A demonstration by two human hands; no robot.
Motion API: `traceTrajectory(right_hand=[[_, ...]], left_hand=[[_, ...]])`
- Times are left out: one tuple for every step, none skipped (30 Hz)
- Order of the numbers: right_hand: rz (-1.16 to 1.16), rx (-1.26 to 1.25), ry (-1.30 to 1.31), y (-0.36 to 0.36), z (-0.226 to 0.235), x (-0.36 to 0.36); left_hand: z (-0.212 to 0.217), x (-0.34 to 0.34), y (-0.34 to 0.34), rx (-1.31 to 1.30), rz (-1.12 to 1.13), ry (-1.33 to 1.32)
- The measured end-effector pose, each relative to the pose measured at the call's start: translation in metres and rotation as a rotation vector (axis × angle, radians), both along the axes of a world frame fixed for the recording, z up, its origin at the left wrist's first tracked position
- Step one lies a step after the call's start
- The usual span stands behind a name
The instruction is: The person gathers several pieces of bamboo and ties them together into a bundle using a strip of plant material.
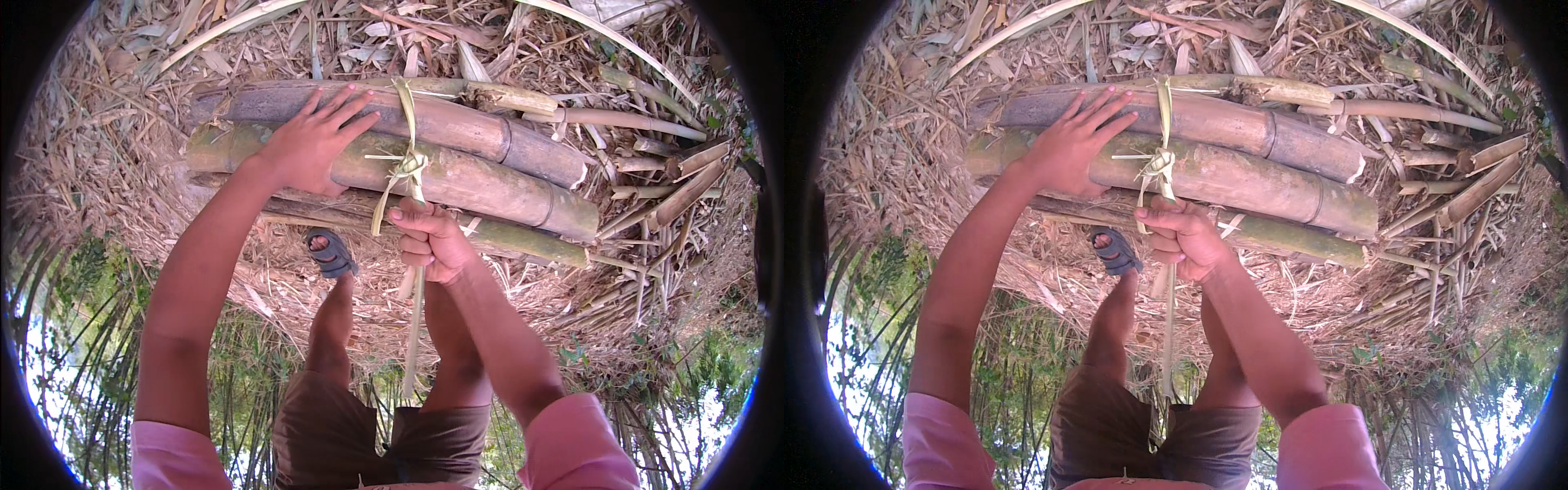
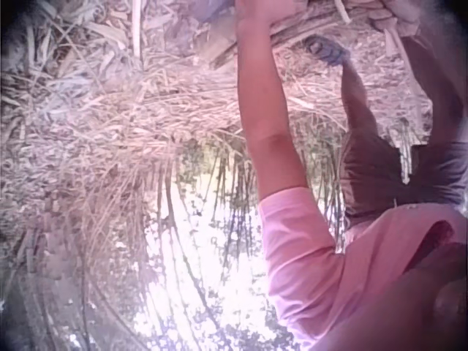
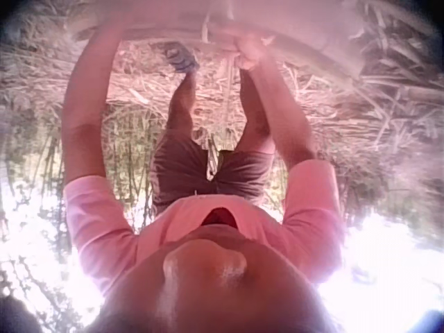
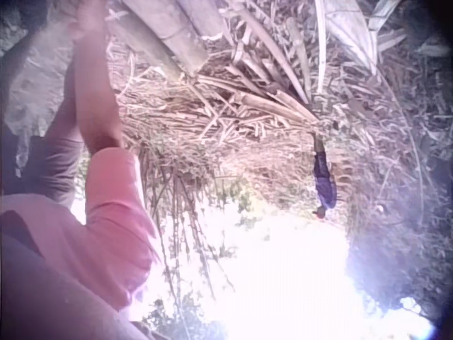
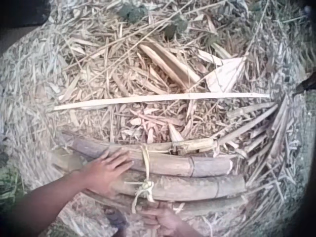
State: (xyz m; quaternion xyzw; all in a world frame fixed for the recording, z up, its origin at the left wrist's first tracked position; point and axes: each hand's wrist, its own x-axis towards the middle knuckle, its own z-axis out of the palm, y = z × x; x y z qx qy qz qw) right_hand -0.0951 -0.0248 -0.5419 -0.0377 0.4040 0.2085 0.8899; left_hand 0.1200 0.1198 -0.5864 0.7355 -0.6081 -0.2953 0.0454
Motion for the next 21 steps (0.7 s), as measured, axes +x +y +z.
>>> traceTrajectory(right_hand=[[-0.083,0.010,0.023,0.007,-0.001,0.005],[-0.236,0.113,-0.078,0.015,-0.008,0.009],[-0.398,0.219,-0.177,0.028,-0.019,0.010],[-0.562,0.319,-0.277,0.039,-0.022,0.019],[-0.751,0.454,-0.342,0.053,-0.023,0.030],[-0.851,0.487,-0.404,0.060,-0.025,0.046],[-0.956,0.521,-0.459,0.068,-0.025,0.060],[-1.063,0.551,-0.516,0.075,-0.026,0.070],[-1.138,0.554,-0.583,0.081,-0.026,0.080],[-1.235,0.599,-0.601,0.087,-0.025,0.090],[-1.333,0.645,-0.620,0.092,-0.024,0.100],[-1.432,0.687,-0.646,0.095,-0.020,0.112],[-1.529,0.649,-0.719,0.097,-0.021,0.129],[-1.577,0.663,-0.727,0.096,-0.020,0.139],[-1.626,0.671,-0.740,0.093,-0.017,0.149],[-1.676,0.678,-0.754,0.089,-0.016,0.158],[-1.658,0.706,-0.722,0.079,-0.019,0.167],[-1.631,0.696,-0.663,0.069,-0.022,0.176],[-1.593,0.697,-0.612,0.058,-0.021,0.186],[-1.553,0.695,-0.562,0.047,-0.020,0.194],[-1.464,0.680,-0.549,0.037,-0.022,0.201]], left_hand=[[0.000,0.006,-0.003,-0.004,-0.007,0.008],[-0.001,0.011,-0.006,-0.007,-0.014,0.017],[-0.001,0.016,-0.008,-0.007,-0.029,0.028],[-0.003,0.022,-0.011,-0.014,-0.035,0.032],[-0.006,0.028,-0.014,-0.021,-0.041,0.037],[-0.009,0.034,-0.016,-0.025,-0.042,0.037],[-0.009,0.038,-0.017,-0.018,-0.044,0.056],[-0.008,0.042,-0.018,-0.011,-0.047,0.074],[-0.008,0.048,-0.020,-0.004,-0.047,0.083],[-0.009,0.052,-0.020,0.000,-0.052,0.088],[-0.011,0.055,-0.020,0.004,-0.057,0.092],[-0.012,0.060,-0.023,0.001,-0.067,0.093],[-0.014,0.064,-0.025,-0.006,-0.084,0.097],[-0.017,0.067,-0.027,-0.014,-0.102,0.101],[-0.016,0.072,-0.032,-0.026,-0.124,0.107],[-0.016,0.081,-0.038,0.003,-0.123,0.106],[-0.016,0.092,-0.045,0.031,-0.123,0.106],[-0.017,0.099,-0.052,0.054,-0.118,0.114],[-0.016,0.108,-0.055,0.057,-0.072,0.170],[-0.018,0.118,-0.055,0.059,-0.026,0.228],[-0.018,0.131,-0.059,0.042,0.014,0.282]])
